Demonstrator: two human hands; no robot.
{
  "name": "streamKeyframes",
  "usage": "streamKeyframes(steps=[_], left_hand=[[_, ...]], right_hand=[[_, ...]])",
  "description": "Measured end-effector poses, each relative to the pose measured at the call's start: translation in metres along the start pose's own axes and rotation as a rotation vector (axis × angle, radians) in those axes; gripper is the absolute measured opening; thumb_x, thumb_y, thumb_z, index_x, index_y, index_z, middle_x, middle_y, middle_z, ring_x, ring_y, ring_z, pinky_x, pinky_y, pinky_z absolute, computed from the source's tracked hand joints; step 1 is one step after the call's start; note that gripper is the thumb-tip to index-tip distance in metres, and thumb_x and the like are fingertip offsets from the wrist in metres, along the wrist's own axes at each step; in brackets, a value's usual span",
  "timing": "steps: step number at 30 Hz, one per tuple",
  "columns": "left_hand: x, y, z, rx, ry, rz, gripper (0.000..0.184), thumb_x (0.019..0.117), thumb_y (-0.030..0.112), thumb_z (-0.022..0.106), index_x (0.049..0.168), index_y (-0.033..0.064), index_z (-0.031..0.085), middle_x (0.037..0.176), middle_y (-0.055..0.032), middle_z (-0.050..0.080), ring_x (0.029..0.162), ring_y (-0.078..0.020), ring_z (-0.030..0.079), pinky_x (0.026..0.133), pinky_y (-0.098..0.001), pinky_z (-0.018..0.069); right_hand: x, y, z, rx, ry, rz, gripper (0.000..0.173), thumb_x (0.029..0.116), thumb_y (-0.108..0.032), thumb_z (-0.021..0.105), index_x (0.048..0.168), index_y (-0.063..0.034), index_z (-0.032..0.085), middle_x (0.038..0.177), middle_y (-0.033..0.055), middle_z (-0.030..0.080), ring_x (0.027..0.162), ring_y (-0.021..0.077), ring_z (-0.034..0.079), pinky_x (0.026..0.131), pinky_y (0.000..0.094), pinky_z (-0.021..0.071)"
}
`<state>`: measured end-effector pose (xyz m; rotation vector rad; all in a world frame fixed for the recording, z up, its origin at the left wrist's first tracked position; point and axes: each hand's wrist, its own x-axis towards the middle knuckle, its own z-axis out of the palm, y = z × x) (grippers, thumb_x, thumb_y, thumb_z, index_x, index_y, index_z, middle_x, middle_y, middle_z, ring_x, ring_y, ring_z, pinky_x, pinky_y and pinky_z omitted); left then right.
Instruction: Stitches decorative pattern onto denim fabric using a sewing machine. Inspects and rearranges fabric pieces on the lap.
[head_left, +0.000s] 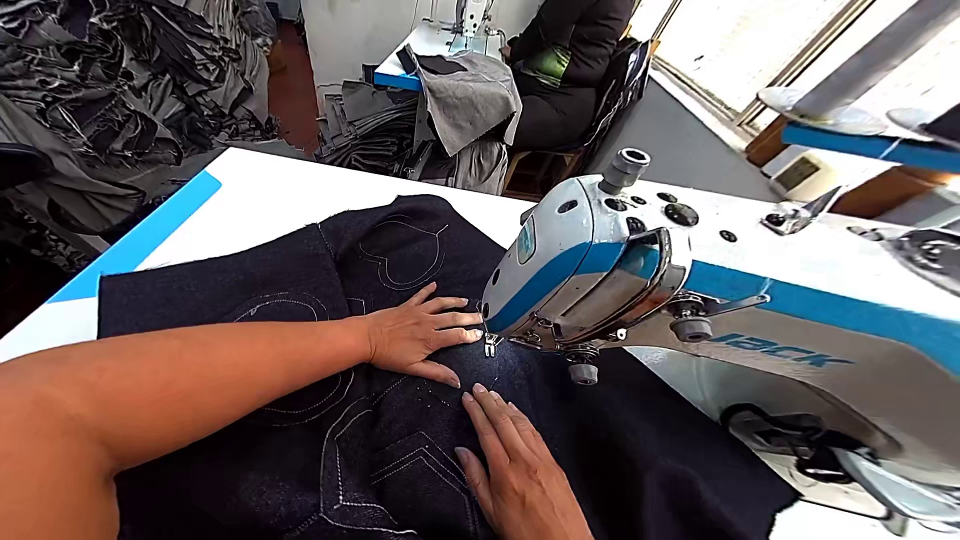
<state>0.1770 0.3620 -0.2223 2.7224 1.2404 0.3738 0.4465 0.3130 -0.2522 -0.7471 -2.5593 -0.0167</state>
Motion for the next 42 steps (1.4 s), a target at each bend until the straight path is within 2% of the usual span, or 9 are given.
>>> streamKeyframes(steps=[6,9,14,19,23,30,33,38,42], left_hand=[[0.002,0.015,-0.001,0.026,-0.014,-0.280,0.077,0.0981,0.066,0.048,0.153,0.0116,0.047,0.165,-0.0099,0.035,0.155,-0.0391,0.022,0.117,-0.0743,0.0108],[0.004,0.018,-0.005,-0.005,-0.050,-0.326,0.070,0.1006,0.063,0.046,0.158,0.0223,0.041,0.169,-0.0048,0.029,0.157,-0.0411,0.016,0.114,-0.0783,0.0061],[0.006,0.015,-0.007,-0.012,-0.103,-0.305,0.061,0.1034,0.061,0.040,0.157,0.0324,0.042,0.170,-0.0004,0.025,0.157,-0.0429,0.010,0.110,-0.0833,0.0017],[0.005,0.013,-0.004,0.001,-0.082,-0.295,0.061,0.1033,0.061,0.039,0.156,0.0315,0.044,0.169,-0.0014,0.029,0.157,-0.0420,0.012,0.110,-0.0828,0.0019],[0.005,0.014,-0.005,0.009,-0.089,-0.312,0.063,0.1029,0.063,0.038,0.157,0.0311,0.042,0.169,-0.0012,0.029,0.158,-0.0407,0.012,0.111,-0.0820,0.0020],[0.006,0.030,-0.002,0.023,-0.072,-0.484,0.066,0.1032,0.065,0.035,0.161,0.0326,0.034,0.170,-0.0019,0.024,0.158,-0.0412,0.009,0.112,-0.0813,0.0005],[0.007,0.051,0.004,0.033,-0.036,-0.666,0.069,0.1026,0.068,0.031,0.162,0.0326,0.031,0.171,0.0002,0.021,0.158,-0.0411,0.007,0.111,-0.0823,0.0008],[0.015,0.078,0.011,0.028,-0.015,-0.906,0.076,0.1019,0.070,0.028,0.165,0.0281,0.021,0.173,-0.0016,0.015,0.158,-0.0437,0.001,0.110,-0.0839,-0.0010],[0.017,0.082,0.001,-0.056,-0.096,-0.929,0.076,0.1026,0.068,0.027,0.166,0.0290,0.015,0.174,-0.0027,0.006,0.157,-0.0450,-0.008,0.108,-0.0849,-0.0048]], right_hand=[[0.020,0.063,-0.001,0.115,-0.053,-0.186,0.044,0.1052,-0.030,0.044,0.134,-0.0059,0.067,0.139,0.0092,0.066,0.129,0.0257,0.063,0.109,0.0439,0.0498],[0.033,0.073,-0.014,0.065,-0.124,-0.230,0.046,0.1055,-0.034,0.040,0.132,-0.0086,0.068,0.138,0.0061,0.067,0.128,0.0231,0.064,0.107,0.0397,0.0510],[0.046,0.013,-0.055,0.139,-0.210,0.054,0.057,0.1042,-0.050,0.043,0.120,-0.0043,0.074,0.122,0.0129,0.073,0.114,0.0305,0.071,0.093,0.0488,0.0584],[0.045,-0.038,-0.026,0.070,-0.265,0.238,0.079,0.1018,-0.059,0.044,0.137,0.0100,0.058,0.144,0.0285,0.056,0.135,0.0415,0.055,0.113,0.0528,0.0428],[0.029,-0.037,0.003,-0.132,-0.113,0.142,0.082,0.0989,-0.058,0.046,0.133,0.0152,0.059,0.140,0.0313,0.058,0.130,0.0432,0.060,0.107,0.0490,0.0488],[0.026,0.001,-0.004,-0.003,-0.096,0.010,0.061,0.0999,-0.042,0.050,0.132,0.0082,0.064,0.139,0.0237,0.062,0.128,0.0372,0.063,0.104,0.0468,0.0525],[0.025,0.043,-0.009,0.089,-0.084,-0.154,0.046,0.1005,-0.030,0.050,0.129,0.0006,0.069,0.136,0.0154,0.067,0.124,0.0297,0.066,0.099,0.0444,0.0565],[0.046,0.116,-0.023,0.243,-0.222,-0.484,0.041,0.1001,-0.019,0.047,0.133,-0.0087,0.069,0.141,0.0061,0.065,0.133,0.0190,0.060,0.107,0.0368,0.0519],[0.062,0.087,-0.084,0.131,-0.553,-0.217,0.029,0.1036,-0.026,0.057,0.120,-0.0102,0.076,0.121,0.0073,0.074,0.112,0.0263,0.071,0.094,0.0509,0.0566]])
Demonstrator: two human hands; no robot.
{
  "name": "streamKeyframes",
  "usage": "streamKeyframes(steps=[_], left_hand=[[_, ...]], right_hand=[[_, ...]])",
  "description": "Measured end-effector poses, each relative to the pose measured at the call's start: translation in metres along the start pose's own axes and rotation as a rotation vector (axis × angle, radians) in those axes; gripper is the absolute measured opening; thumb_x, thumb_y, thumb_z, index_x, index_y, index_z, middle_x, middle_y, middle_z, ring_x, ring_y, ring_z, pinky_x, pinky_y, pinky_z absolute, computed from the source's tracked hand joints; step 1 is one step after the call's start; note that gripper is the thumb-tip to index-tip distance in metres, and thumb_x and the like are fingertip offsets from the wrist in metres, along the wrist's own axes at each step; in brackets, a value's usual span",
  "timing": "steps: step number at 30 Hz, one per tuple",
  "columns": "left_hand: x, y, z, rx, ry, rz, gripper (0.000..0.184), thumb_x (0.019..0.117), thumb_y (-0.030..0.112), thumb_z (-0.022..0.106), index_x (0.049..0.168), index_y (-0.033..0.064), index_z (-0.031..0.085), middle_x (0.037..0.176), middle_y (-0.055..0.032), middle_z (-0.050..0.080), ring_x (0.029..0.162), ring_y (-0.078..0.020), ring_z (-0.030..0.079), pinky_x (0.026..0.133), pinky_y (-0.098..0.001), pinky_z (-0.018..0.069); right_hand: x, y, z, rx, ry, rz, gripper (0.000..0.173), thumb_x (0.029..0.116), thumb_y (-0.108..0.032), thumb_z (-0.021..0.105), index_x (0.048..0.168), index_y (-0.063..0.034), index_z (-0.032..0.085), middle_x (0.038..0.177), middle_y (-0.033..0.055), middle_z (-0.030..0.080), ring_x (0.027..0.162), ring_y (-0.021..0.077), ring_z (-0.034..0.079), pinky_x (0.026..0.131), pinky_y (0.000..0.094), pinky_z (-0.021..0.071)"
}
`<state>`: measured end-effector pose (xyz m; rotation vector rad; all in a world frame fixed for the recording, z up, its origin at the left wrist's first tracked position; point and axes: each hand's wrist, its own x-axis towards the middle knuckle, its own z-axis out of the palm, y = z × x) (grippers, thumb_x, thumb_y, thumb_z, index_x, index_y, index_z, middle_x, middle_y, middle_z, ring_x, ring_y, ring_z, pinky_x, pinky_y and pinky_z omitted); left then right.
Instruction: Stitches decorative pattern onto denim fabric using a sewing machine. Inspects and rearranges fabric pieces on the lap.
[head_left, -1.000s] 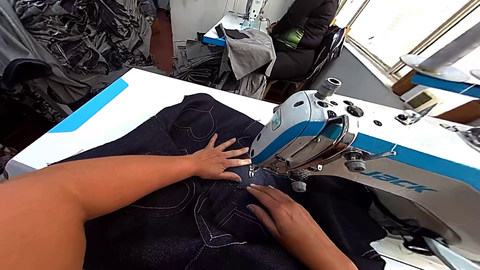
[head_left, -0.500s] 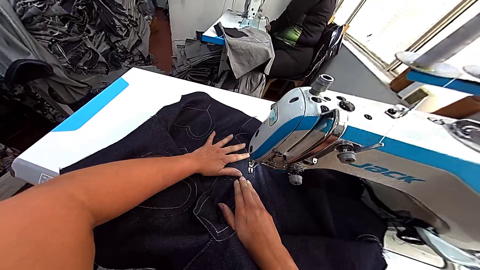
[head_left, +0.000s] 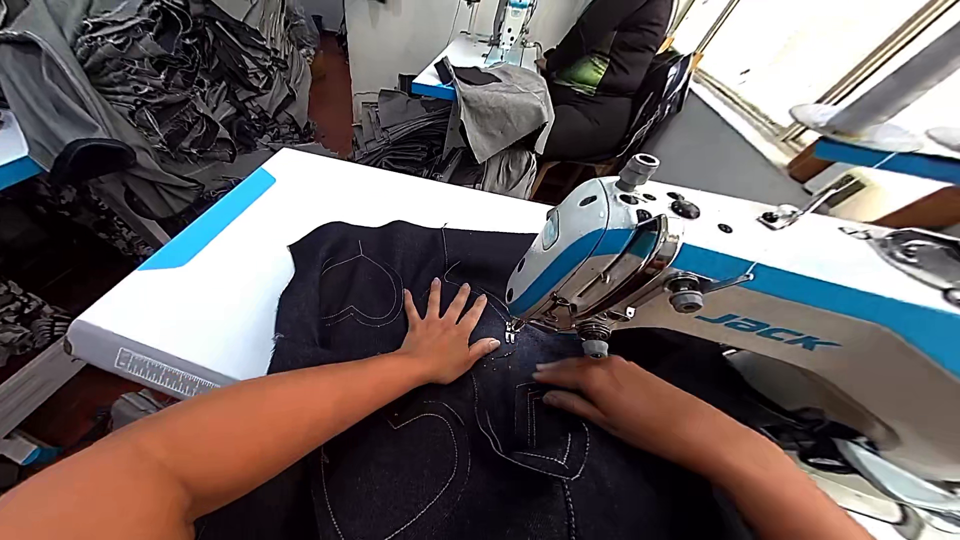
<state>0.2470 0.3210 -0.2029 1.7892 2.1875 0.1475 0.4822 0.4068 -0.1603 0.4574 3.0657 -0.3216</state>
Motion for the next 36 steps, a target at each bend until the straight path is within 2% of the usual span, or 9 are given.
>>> streamKeyframes(steps=[2,4,6,8,11,19,29,33,36], left_hand=[[0.000,-0.002,-0.018,-0.009,-0.112,0.028,0.071,0.1038,0.066,0.025,0.165,0.0323,0.017,0.174,-0.0041,0.006,0.156,-0.0469,-0.008,0.107,-0.0859,-0.0039],[0.004,-0.008,-0.039,0.084,-0.154,0.123,0.059,0.1077,0.058,0.026,0.161,0.0334,0.034,0.170,-0.0090,0.024,0.155,-0.0497,0.009,0.108,-0.0859,0.0050],[0.019,-0.027,-0.045,0.272,0.015,0.456,0.046,0.1103,0.043,0.036,0.143,0.0235,0.062,0.149,-0.0116,0.057,0.147,-0.0458,0.037,0.111,-0.0775,0.0234],[0.054,-0.056,-0.040,0.325,0.205,1.014,0.034,0.1066,0.028,0.047,0.127,0.0182,0.072,0.133,-0.0062,0.068,0.134,-0.0337,0.056,0.111,-0.0615,0.0381],[0.089,-0.078,-0.032,0.263,0.030,1.344,0.044,0.1093,0.029,0.040,0.149,0.0157,0.054,0.155,-0.0058,0.052,0.146,-0.0261,0.044,0.123,-0.0545,0.0268],[0.070,-0.085,-0.011,0.109,0.046,1.197,0.051,0.1087,0.042,0.033,0.151,0.0238,0.052,0.159,-0.0026,0.047,0.152,-0.0234,0.036,0.124,-0.0557,0.0217],[-0.029,-0.013,0.026,0.095,0.094,0.374,0.066,0.1083,0.055,0.026,0.163,0.0182,0.030,0.171,-0.0072,0.021,0.159,-0.0292,0.012,0.123,-0.0675,0.0066],[-0.037,0.005,0.017,0.108,-0.061,0.275,0.073,0.1072,0.059,0.022,0.165,0.0152,0.018,0.173,-0.0112,0.007,0.160,-0.0336,-0.001,0.120,-0.0716,-0.0016],[-0.022,-0.015,-0.009,0.234,-0.073,0.501,0.063,0.1085,0.053,0.032,0.160,0.0172,0.035,0.167,-0.0147,0.030,0.155,-0.0382,0.024,0.116,-0.0702,0.0223]], right_hand=[[-0.007,-0.052,-0.014,-0.054,0.060,0.209,0.026,0.1035,-0.023,0.059,0.111,-0.0077,0.077,0.104,0.0129,0.076,0.092,0.0343,0.074,0.076,0.0579,0.0587],[0.003,-0.102,-0.008,-0.090,0.305,0.295,0.026,0.1003,-0.025,0.061,0.106,-0.0061,0.077,0.101,0.0137,0.075,0.084,0.0335,0.075,0.065,0.0539,0.0598],[0.031,-0.136,0.012,-0.075,0.433,0.375,0.035,0.0997,-0.032,0.061,0.113,-0.0033,0.076,0.117,0.0152,0.074,0.103,0.0314,0.074,0.080,0.0489,0.0612],[0.059,-0.145,0.038,-0.017,0.344,0.466,0.055,0.1008,-0.038,0.059,0.133,0.0059,0.063,0.143,0.0248,0.058,0.135,0.0370,0.056,0.109,0.0505,0.0473],[0.075,-0.137,0.072,0.013,0.190,0.573,0.076,0.1043,-0.048,0.047,0.147,0.0149,0.043,0.152,0.0352,0.043,0.145,0.0451,0.041,0.120,0.0526,0.0321],[0.053,-0.119,0.090,-0.108,0.351,0.430,0.077,0.1015,-0.052,0.044,0.142,0.0124,0.052,0.144,0.0291,0.056,0.135,0.0409,0.055,0.114,0.0492,0.0424],[0.005,0.029,0.060,-0.160,0.272,-0.319,0.053,0.1027,-0.039,0.043,0.140,-0.0047,0.060,0.148,0.0081,0.059,0.140,0.0209,0.053,0.113,0.0377,0.0458],[0.011,0.060,0.043,-0.218,0.217,-0.490,0.051,0.1053,-0.040,0.040,0.143,-0.0107,0.059,0.150,0.0048,0.057,0.140,0.0190,0.053,0.112,0.0360,0.0458],[0.000,0.014,0.023,-0.309,0.226,-0.195,0.036,0.0983,-0.035,0.059,0.118,-0.0092,0.074,0.121,0.0076,0.074,0.112,0.0251,0.072,0.093,0.0436,0.0588]])
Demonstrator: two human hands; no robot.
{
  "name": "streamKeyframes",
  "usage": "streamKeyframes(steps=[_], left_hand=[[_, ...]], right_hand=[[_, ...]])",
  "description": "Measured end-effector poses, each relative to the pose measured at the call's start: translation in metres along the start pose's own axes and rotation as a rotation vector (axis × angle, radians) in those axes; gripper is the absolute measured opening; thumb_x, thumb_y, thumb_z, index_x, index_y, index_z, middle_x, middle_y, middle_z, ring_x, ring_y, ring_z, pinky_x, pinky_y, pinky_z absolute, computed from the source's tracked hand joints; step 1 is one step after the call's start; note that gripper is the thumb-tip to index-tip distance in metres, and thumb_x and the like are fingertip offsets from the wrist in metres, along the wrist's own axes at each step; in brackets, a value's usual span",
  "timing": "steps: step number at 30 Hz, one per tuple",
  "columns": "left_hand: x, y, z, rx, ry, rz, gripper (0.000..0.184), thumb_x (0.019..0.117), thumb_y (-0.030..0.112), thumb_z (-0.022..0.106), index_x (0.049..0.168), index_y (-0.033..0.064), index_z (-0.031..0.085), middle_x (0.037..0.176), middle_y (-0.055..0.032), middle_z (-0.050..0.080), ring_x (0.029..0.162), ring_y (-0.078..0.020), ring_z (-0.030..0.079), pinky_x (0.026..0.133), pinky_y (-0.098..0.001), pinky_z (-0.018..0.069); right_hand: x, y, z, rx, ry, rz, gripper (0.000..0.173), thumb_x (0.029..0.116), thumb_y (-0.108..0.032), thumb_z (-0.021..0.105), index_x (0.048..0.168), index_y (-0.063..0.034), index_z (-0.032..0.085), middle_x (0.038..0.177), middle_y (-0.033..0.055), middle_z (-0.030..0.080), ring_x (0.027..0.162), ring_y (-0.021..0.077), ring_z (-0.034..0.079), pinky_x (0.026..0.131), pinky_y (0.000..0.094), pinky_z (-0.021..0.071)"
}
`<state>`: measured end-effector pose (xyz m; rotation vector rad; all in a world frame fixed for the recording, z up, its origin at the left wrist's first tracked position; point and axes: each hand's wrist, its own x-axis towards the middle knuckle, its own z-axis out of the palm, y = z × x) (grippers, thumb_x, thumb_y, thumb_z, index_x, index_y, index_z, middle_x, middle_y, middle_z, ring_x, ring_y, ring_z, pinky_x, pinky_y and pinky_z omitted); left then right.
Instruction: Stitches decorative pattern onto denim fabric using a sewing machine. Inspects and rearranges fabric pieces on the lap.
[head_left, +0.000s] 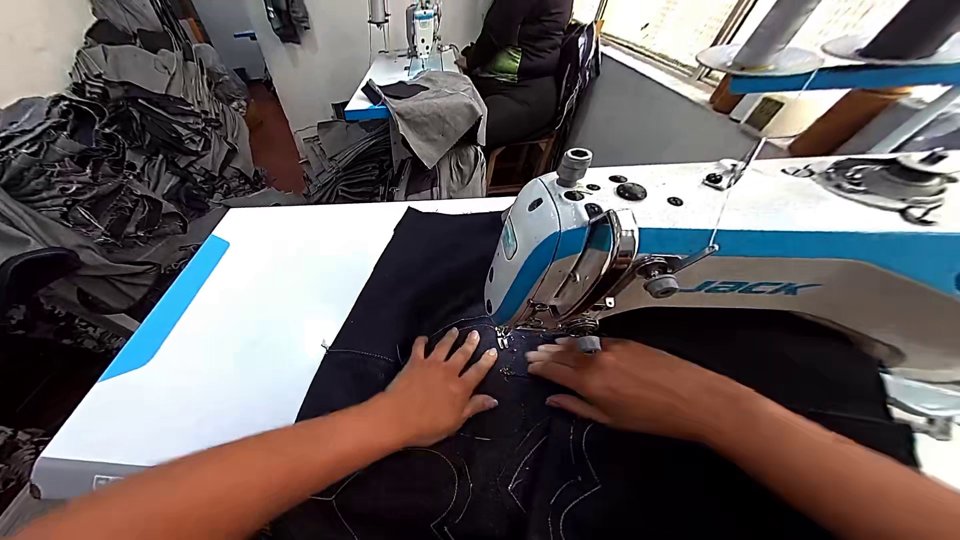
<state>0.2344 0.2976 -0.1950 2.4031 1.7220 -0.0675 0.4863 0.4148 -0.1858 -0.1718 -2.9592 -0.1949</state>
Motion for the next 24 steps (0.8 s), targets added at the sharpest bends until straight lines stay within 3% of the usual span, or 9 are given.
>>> streamKeyframes(steps=[1,2,4,6,8,10,17,24], left_hand=[[0.003,-0.017,-0.003,0.069,0.061,0.149,0.057,0.1083,0.048,0.039,0.155,0.0165,0.046,0.160,-0.0149,0.042,0.150,-0.0369,0.035,0.115,-0.0668,0.0286],[0.009,-0.037,-0.004,0.144,0.120,0.330,0.054,0.1073,0.045,0.043,0.151,0.0154,0.051,0.156,-0.0124,0.049,0.149,-0.0330,0.040,0.117,-0.0635,0.0299],[0.023,-0.072,-0.003,0.182,0.136,0.640,0.056,0.1074,0.043,0.041,0.154,0.0115,0.047,0.161,-0.0069,0.044,0.153,-0.0257,0.033,0.124,-0.0583,0.0206],[0.033,-0.087,0.004,0.104,0.127,0.753,0.059,0.1093,0.041,0.033,0.157,0.0064,0.039,0.164,-0.0102,0.038,0.156,-0.0256,0.027,0.127,-0.0546,0.0171],[0.032,-0.089,0.012,0.034,0.128,0.731,0.061,0.1102,0.042,0.029,0.159,0.0055,0.036,0.166,-0.0111,0.034,0.157,-0.0247,0.025,0.128,-0.0513,0.0156],[0.028,-0.086,0.015,0.028,0.126,0.682,0.063,0.1097,0.045,0.028,0.158,0.0053,0.037,0.167,-0.0106,0.033,0.157,-0.0232,0.023,0.129,-0.0491,0.0152],[0.018,-0.070,0.023,0.012,0.186,0.553,0.064,0.1090,0.047,0.030,0.157,0.0054,0.040,0.165,-0.0109,0.037,0.156,-0.0232,0.026,0.128,-0.0496,0.0169],[0.010,-0.038,0.028,-0.022,0.236,0.316,0.063,0.1091,0.047,0.033,0.156,0.0049,0.040,0.165,-0.0109,0.036,0.156,-0.0234,0.026,0.127,-0.0503,0.0178]], right_hand=[[0.003,-0.027,-0.011,-0.012,-0.004,0.153,0.029,0.0948,-0.028,0.067,0.109,-0.0040,0.074,0.108,0.0136,0.075,0.104,0.0322,0.073,0.088,0.0490,0.0597],[0.008,-0.058,-0.019,0.013,0.005,0.313,0.029,0.0926,-0.024,0.071,0.108,0.0006,0.073,0.107,0.0193,0.074,0.106,0.0372,0.072,0.091,0.0528,0.0585],[0.025,-0.118,-0.020,0.170,0.035,0.570,0.040,0.0965,-0.028,0.066,0.120,0.0049,0.069,0.123,0.0252,0.069,0.120,0.0412,0.066,0.101,0.0553,0.0534],[0.041,-0.150,0.007,0.271,0.152,0.692,0.060,0.0994,-0.044,0.058,0.133,0.0060,0.062,0.142,0.0250,0.059,0.135,0.0410,0.056,0.112,0.0553,0.0445],[0.044,-0.155,0.044,0.173,0.262,0.729,0.074,0.0998,-0.056,0.048,0.137,0.0074,0.059,0.146,0.0239,0.057,0.136,0.0398,0.055,0.113,0.0527,0.0435],[0.036,-0.152,0.058,0.100,0.287,0.708,0.074,0.1027,-0.057,0.041,0.139,0.0055,0.058,0.146,0.0204,0.058,0.136,0.0356,0.056,0.114,0.0490,0.0432],[0.011,-0.129,0.059,0.076,0.288,0.585,0.064,0.1042,-0.050,0.041,0.142,-0.0012,0.058,0.147,0.0129,0.059,0.137,0.0281,0.056,0.116,0.0425,0.0424],[-0.005,-0.089,0.062,0.129,0.328,0.465,0.048,0.1030,-0.034,0.041,0.135,-0.0066,0.064,0.144,0.0064,0.063,0.136,0.0229,0.057,0.114,0.0419,0.0458]])
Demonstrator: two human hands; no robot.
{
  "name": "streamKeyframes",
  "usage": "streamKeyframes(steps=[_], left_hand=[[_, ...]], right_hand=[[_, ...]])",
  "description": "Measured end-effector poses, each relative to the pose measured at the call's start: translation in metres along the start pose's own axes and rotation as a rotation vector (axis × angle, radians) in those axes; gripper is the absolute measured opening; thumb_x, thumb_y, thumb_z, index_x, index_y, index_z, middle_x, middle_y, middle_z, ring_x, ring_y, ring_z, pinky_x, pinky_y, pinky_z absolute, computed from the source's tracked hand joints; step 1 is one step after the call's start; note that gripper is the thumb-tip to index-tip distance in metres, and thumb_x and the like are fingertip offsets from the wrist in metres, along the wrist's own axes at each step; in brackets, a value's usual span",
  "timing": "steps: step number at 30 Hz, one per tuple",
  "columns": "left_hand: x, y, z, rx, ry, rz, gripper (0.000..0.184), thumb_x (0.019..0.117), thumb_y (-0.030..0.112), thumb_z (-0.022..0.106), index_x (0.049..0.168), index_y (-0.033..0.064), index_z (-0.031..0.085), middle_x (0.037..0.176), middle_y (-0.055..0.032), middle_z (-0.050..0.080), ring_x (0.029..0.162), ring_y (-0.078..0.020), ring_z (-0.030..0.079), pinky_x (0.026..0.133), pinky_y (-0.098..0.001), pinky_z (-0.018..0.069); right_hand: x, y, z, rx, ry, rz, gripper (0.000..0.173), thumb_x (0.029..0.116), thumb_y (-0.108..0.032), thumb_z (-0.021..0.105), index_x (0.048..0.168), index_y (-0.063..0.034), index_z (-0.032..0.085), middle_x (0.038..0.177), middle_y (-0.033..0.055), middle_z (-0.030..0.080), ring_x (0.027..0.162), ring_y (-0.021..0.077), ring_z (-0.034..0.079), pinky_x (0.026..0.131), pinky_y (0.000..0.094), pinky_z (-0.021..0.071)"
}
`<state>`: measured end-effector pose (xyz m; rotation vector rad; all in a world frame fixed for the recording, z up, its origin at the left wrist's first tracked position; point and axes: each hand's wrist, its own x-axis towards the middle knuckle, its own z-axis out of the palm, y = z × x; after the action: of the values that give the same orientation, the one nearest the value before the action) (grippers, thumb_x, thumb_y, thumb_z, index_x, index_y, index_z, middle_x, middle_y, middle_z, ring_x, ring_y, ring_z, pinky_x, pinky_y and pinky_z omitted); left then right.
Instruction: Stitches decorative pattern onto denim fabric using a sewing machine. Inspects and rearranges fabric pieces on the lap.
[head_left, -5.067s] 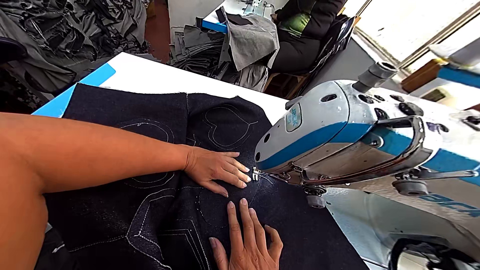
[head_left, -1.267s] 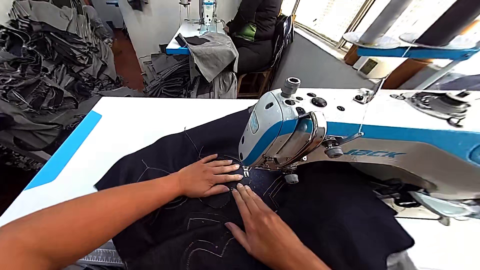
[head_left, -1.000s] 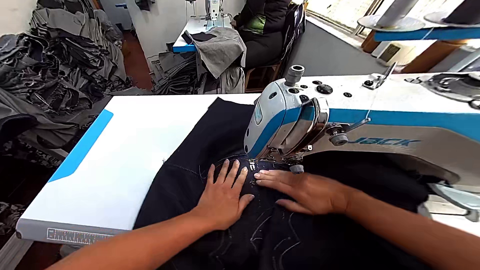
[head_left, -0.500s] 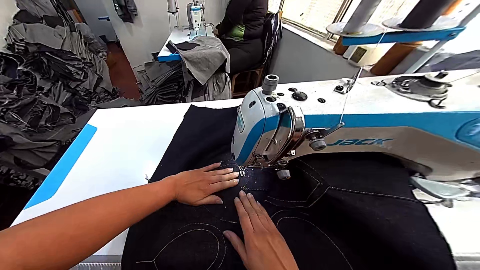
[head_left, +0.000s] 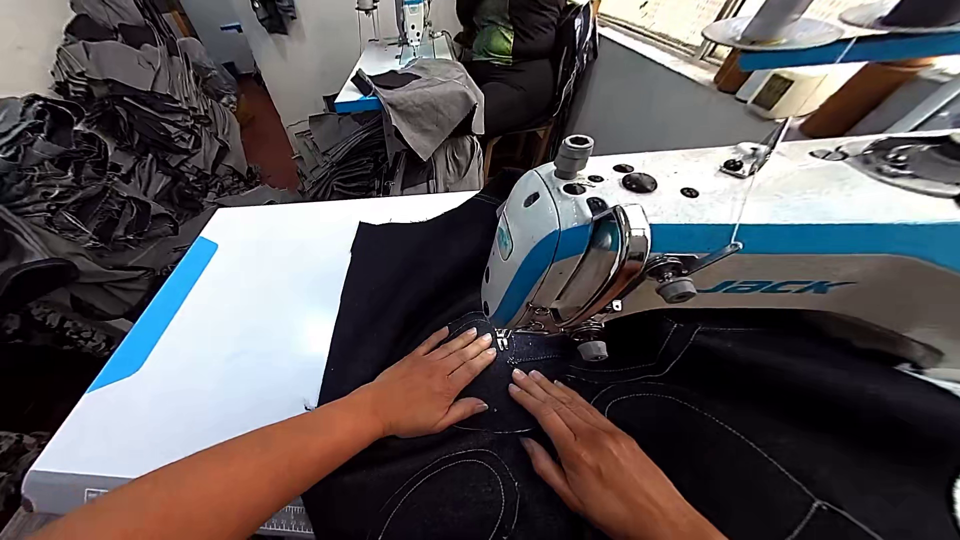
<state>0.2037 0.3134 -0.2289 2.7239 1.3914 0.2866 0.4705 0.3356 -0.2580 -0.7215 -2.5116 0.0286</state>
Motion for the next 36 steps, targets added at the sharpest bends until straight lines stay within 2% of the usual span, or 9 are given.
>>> streamKeyframes(steps=[7,10,12,16,19,26,31,34,36], left_hand=[[0.010,0.033,0.005,-0.009,-0.008,-0.284,0.068,0.1095,0.050,0.029,0.159,0.0042,0.035,0.167,-0.0105,0.030,0.158,-0.0242,0.021,0.127,-0.0527,0.0147],[0.016,0.042,0.016,0.056,0.106,-0.349,0.067,0.1084,0.051,0.033,0.154,0.0021,0.043,0.162,-0.0129,0.040,0.154,-0.0271,0.032,0.124,-0.0542,0.0238],[0.023,0.051,0.020,0.082,0.130,-0.423,0.068,0.1075,0.052,0.035,0.153,0.0023,0.045,0.162,-0.0131,0.041,0.153,-0.0282,0.033,0.123,-0.0547,0.0247],[0.039,0.074,0.018,0.011,0.057,-0.622,0.069,0.1081,0.050,0.034,0.157,0.0020,0.038,0.166,-0.0140,0.032,0.156,-0.0298,0.024,0.125,-0.0573,0.0151],[0.045,0.078,0.016,-0.013,0.023,-0.670,0.069,0.1088,0.050,0.030,0.158,0.0023,0.035,0.168,-0.0134,0.028,0.158,-0.0292,0.020,0.126,-0.0562,0.0120],[0.048,0.075,0.013,-0.027,-0.005,-0.686,0.070,0.1085,0.051,0.031,0.159,0.0029,0.033,0.169,-0.0128,0.026,0.158,-0.0281,0.019,0.126,-0.0548,0.0109],[0.047,0.075,0.015,-0.005,0.009,-0.677,0.070,0.1083,0.051,0.031,0.159,0.0031,0.034,0.169,-0.0124,0.027,0.158,-0.0277,0.019,0.126,-0.0543,0.0111],[0.039,0.065,0.018,0.039,0.069,-0.579,0.069,0.1079,0.051,0.033,0.155,0.0021,0.041,0.165,-0.0135,0.034,0.156,-0.0294,0.027,0.124,-0.0568,0.0177],[0.028,0.041,0.014,0.044,0.087,-0.416,0.066,0.1079,0.050,0.036,0.153,0.0030,0.045,0.161,-0.0129,0.041,0.152,-0.0276,0.034,0.123,-0.0557,0.0238]], right_hand=[[0.018,0.058,-0.007,0.098,-0.059,-0.191,0.044,0.1024,-0.031,0.039,0.130,-0.0117,0.067,0.141,-0.0006,0.065,0.138,0.0145,0.055,0.115,0.0345,0.0440],[0.025,0.071,-0.006,0.111,-0.053,-0.218,0.042,0.1009,-0.029,0.040,0.127,-0.0124,0.069,0.139,-0.0021,0.066,0.137,0.0139,0.056,0.113,0.0344,0.0454],[0.030,0.078,-0.006,0.109,-0.061,-0.216,0.042,0.0992,-0.028,0.041,0.128,-0.0134,0.069,0.140,-0.0027,0.066,0.135,0.0142,0.057,0.110,0.0346,0.0481],[0.041,0.087,-0.004,0.115,-0.049,-0.218,0.041,0.0944,-0.025,0.043,0.123,-0.0139,0.070,0.134,-0.0017,0.069,0.125,0.0153,0.065,0.100,0.0357,0.0539],[0.046,0.089,-0.003,0.106,-0.019,-0.232,0.039,0.0923,-0.024,0.044,0.119,-0.0127,0.071,0.128,-0.0006,0.072,0.113,0.0161,0.069,0.092,0.0331,0.0563],[0.046,0.087,-0.005,0.079,-0.047,-0.196,0.041,0.0904,-0.024,0.045,0.118,-0.0102,0.072,0.126,0.0016,0.073,0.116,0.0203,0.069,0.097,0.0374,0.0554],[0.047,0.087,-0.005,0.077,-0.032,-0.202,0.041,0.0906,-0.024,0.045,0.119,-0.0109,0.073,0.127,0.0011,0.073,0.118,0.0188,0.069,0.100,0.0350,0.0538],[0.046,0.084,-0.005,0.078,-0.040,-0.198,0.041,0.0909,-0.022,0.045,0.119,-0.0100,0.072,0.129,0.0016,0.072,0.120,0.0190,0.067,0.102,0.0359,0.0529],[0.041,0.075,-0.006,0.100,-0.045,-0.180,0.041,0.0947,-0.022,0.045,0.124,-0.0085,0.071,0.135,0.0036,0.069,0.128,0.0197,0.064,0.108,0.0387,0.0498]])
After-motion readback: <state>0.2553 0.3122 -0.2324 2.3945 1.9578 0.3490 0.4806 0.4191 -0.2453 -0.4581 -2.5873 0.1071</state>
